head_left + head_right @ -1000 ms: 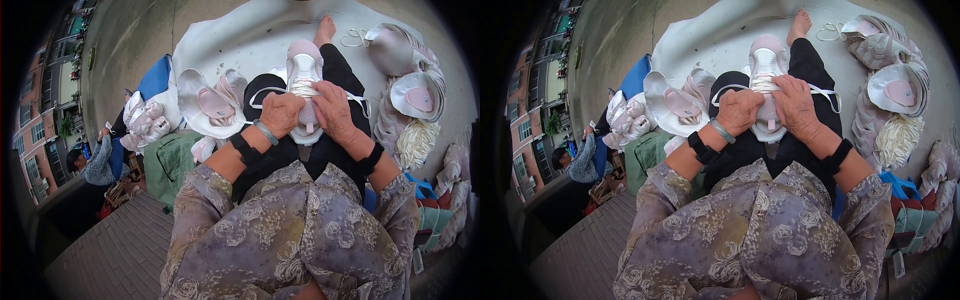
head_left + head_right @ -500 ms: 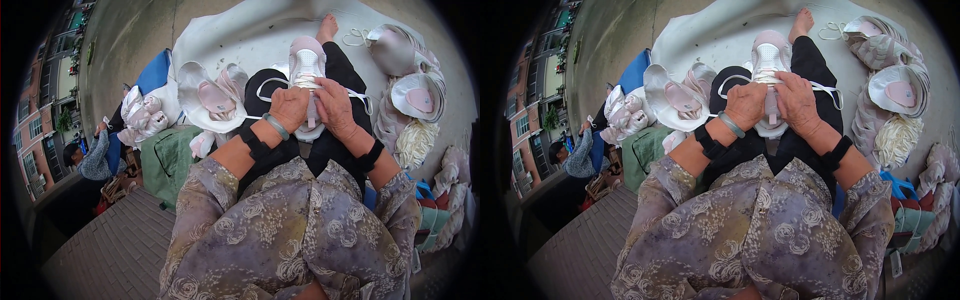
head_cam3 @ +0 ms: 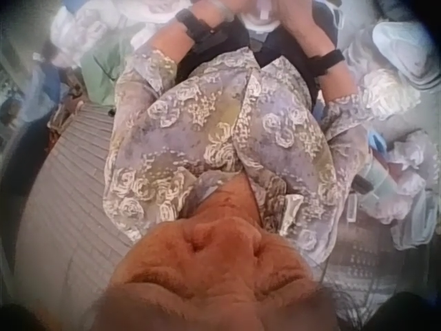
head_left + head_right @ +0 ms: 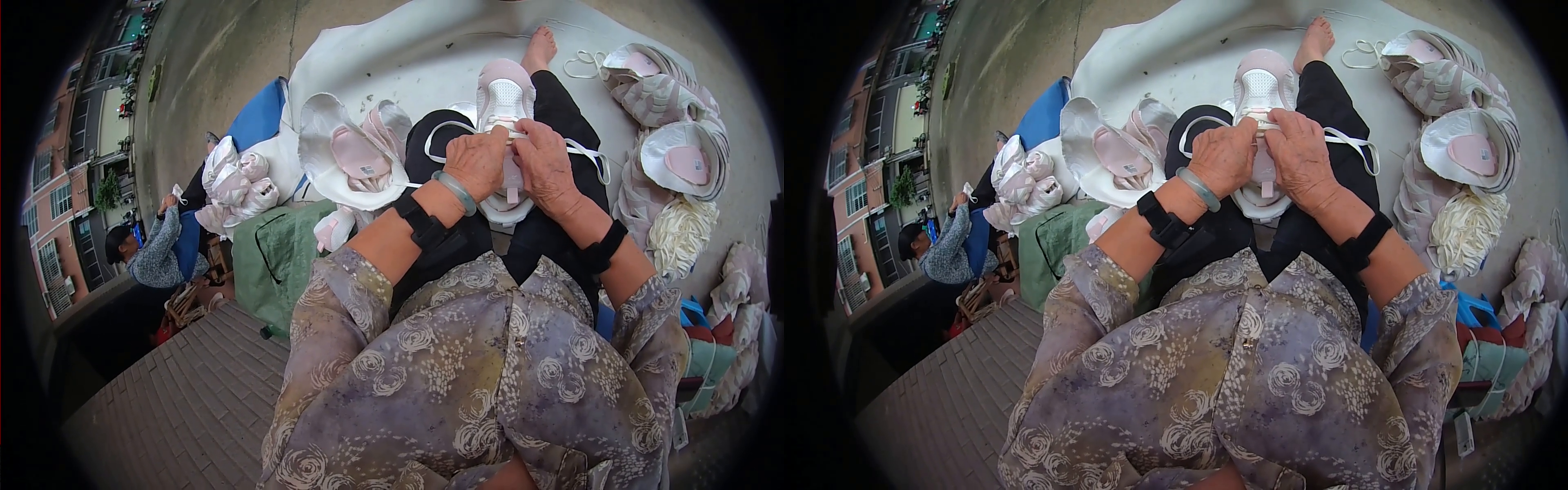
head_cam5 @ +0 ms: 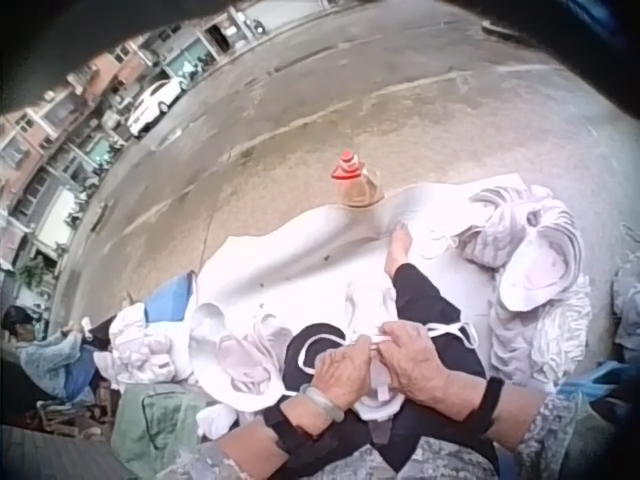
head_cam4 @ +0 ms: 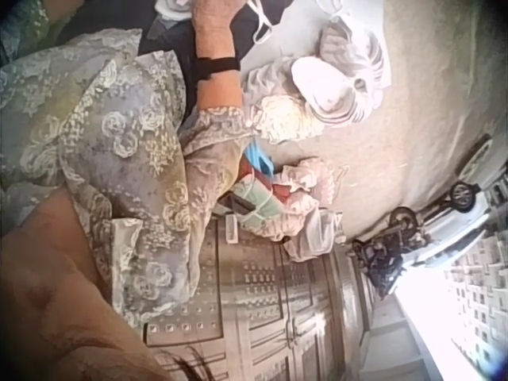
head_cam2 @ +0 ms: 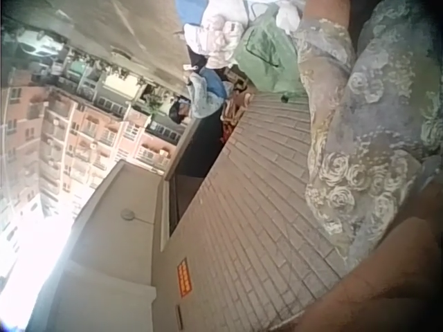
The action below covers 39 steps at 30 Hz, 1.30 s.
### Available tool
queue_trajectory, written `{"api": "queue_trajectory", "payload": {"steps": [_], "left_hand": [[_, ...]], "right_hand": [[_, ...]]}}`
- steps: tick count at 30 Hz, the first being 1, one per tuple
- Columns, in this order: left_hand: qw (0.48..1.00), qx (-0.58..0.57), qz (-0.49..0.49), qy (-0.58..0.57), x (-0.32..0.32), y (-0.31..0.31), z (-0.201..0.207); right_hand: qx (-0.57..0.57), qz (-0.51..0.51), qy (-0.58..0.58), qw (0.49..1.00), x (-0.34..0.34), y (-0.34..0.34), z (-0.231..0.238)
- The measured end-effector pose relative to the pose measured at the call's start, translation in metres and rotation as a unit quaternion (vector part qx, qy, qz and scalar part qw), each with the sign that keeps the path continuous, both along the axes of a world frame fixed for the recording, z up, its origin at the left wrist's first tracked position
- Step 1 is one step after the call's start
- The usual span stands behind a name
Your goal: Threading laces through the eyelets of a pink and white sneaker.
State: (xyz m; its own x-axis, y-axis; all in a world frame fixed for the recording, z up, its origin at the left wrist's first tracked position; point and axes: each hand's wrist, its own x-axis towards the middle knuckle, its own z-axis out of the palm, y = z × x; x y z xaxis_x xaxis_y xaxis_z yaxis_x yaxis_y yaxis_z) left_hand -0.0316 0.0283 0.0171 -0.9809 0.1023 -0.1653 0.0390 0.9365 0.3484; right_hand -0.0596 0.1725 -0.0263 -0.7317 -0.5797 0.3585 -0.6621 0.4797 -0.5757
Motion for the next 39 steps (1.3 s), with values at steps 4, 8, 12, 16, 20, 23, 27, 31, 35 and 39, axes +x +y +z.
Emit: {"api": "queue_trajectory", "payload": {"steps": [4, 8, 12, 16, 20, 23, 27, 31, 35, 39], "left_hand": [[1.000, 0.012, -0.021, 0.018, 0.000, -0.001, -0.003], [1.000, 0.009, -0.011, -0.003, -0.003, -0.006, -0.009], [0.995, 0.093, -0.025, -0.020, -0.002, -0.021, 0.009], [0.990, 0.132, -0.045, -0.031, 0.003, -0.032, 0.028], [0.978, 0.204, -0.048, 0.014, 0.002, -0.033, 0.042], [0.975, 0.211, -0.057, 0.038, 0.003, -0.035, 0.045], [0.978, 0.179, -0.076, 0.081, 0.005, -0.035, 0.050], [0.977, 0.194, -0.066, 0.060, 0.005, -0.036, 0.048], [0.978, 0.195, -0.054, 0.050, 0.004, -0.031, 0.031], [0.971, 0.213, -0.084, 0.074, 0.002, -0.024, 0.007]], "right_hand": [[-0.024, -0.007, 0.000, 1.000, 0.003, 0.001, -0.007], [-0.013, -0.016, 0.024, 1.000, 0.004, 0.000, -0.010], [-0.004, -0.012, -0.028, 1.000, 0.004, 0.012, 0.003], [-0.049, -0.076, -0.064, 0.994, 0.001, 0.071, 0.024], [0.036, -0.086, -0.048, 0.994, 0.008, 0.107, 0.013], [0.079, -0.041, -0.027, 0.996, 0.013, 0.078, 0.029], [0.099, -0.011, -0.013, 0.995, 0.011, 0.044, 0.021], [0.055, -0.010, -0.011, 0.998, 0.006, 0.042, 0.003], [0.072, -0.044, 0.067, 0.994, 0.009, 0.083, 0.023], [0.062, -0.112, 0.049, 0.991, 0.021, 0.159, 0.007]]}}
